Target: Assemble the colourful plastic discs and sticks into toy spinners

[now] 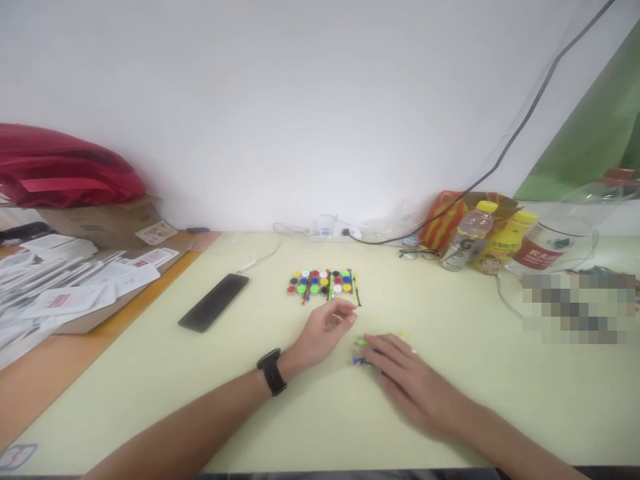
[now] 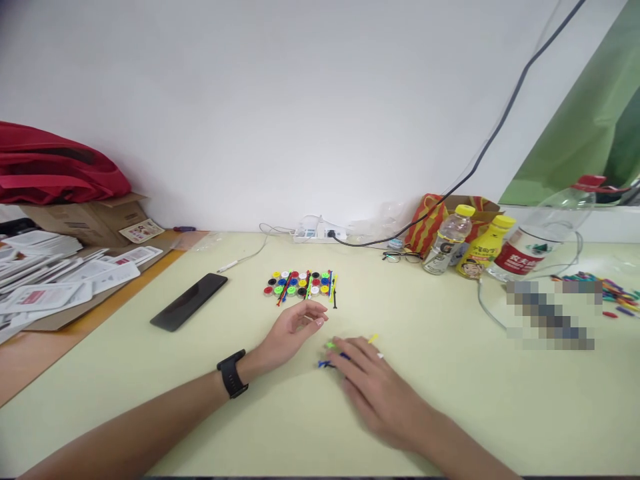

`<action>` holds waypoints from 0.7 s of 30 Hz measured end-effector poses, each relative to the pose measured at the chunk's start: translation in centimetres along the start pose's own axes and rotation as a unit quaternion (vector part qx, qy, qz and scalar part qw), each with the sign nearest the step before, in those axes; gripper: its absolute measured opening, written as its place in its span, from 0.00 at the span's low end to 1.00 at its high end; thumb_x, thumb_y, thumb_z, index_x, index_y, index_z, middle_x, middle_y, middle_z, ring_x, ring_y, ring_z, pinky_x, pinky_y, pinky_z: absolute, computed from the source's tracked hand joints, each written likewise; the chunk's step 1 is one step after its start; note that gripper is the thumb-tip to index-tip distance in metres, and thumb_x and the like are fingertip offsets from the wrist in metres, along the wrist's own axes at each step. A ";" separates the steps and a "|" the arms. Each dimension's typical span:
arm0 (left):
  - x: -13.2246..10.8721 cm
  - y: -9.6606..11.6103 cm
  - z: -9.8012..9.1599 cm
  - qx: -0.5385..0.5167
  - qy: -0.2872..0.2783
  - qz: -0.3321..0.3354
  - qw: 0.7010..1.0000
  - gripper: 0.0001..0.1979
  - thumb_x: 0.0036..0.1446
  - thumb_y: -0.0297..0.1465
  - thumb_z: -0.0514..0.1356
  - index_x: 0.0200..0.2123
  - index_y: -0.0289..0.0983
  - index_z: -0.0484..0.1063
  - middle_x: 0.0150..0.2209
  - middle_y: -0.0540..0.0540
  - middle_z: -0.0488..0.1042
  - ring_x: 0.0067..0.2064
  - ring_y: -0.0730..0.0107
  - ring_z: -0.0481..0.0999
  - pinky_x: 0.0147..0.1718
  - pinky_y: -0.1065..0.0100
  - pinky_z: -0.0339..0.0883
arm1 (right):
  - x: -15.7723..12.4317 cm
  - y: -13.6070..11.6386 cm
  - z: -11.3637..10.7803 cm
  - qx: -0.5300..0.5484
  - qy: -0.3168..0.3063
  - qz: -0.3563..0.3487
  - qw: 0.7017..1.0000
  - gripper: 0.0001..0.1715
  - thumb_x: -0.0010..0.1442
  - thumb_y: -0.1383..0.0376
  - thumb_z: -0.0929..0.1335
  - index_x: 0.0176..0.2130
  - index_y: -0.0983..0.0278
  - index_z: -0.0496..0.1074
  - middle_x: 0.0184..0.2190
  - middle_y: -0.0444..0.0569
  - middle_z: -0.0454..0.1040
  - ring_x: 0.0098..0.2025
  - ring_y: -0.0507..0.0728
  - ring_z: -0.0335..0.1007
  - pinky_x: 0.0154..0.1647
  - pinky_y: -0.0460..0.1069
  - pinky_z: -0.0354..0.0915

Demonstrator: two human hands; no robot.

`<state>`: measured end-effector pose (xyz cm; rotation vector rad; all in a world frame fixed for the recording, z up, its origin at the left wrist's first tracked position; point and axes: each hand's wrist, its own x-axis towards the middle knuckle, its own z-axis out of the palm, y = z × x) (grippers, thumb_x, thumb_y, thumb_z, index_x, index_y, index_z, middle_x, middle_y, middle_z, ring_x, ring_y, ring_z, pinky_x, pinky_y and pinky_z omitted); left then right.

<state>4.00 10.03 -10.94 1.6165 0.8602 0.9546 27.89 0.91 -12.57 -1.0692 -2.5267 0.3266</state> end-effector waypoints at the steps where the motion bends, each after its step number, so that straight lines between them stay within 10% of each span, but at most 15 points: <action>1: 0.0 0.1 0.0 0.006 0.000 0.002 1.000 0.14 0.64 0.41 0.64 0.46 0.38 0.75 0.48 0.41 0.77 0.49 0.58 0.76 0.50 0.59 0.69 | 0.3 -1.0 0.0 0.003 -0.009 -0.021 1.000 0.33 0.72 0.67 0.60 0.72 0.53 0.55 0.71 0.47 0.59 0.72 0.63 0.52 0.71 0.63 0.58; 9: -0.5 0.6 -0.3 0.003 0.016 0.015 1.000 0.18 0.70 0.41 0.57 0.59 0.43 0.67 0.54 0.41 0.75 0.57 0.57 0.73 0.58 0.54 0.65 | 5.4 -4.2 -0.3 -0.036 -0.029 -0.055 0.997 0.27 0.71 0.66 0.62 0.67 0.58 0.63 0.65 0.58 0.65 0.68 0.67 0.58 0.66 0.67 0.62; 14: -0.2 0.7 -0.4 0.048 0.129 0.094 0.986 0.18 0.70 0.39 0.58 0.60 0.43 0.64 0.55 0.40 0.72 0.55 0.58 0.73 0.55 0.54 0.68 | 5.2 -4.9 -1.4 -0.109 -0.046 -0.025 0.993 0.33 0.69 0.64 0.65 0.70 0.55 0.57 0.72 0.56 0.56 0.69 0.72 0.58 0.63 0.69 0.64; 21: -2.6 8.9 -1.8 0.030 0.312 0.351 0.882 0.19 0.64 0.35 0.65 0.56 0.39 0.69 0.55 0.39 0.70 0.54 0.55 0.73 0.52 0.52 0.71 | 4.3 -4.2 -5.6 -0.155 0.005 0.005 0.988 0.30 0.70 0.62 0.65 0.68 0.57 0.62 0.67 0.53 0.67 0.62 0.67 0.69 0.64 0.66 0.65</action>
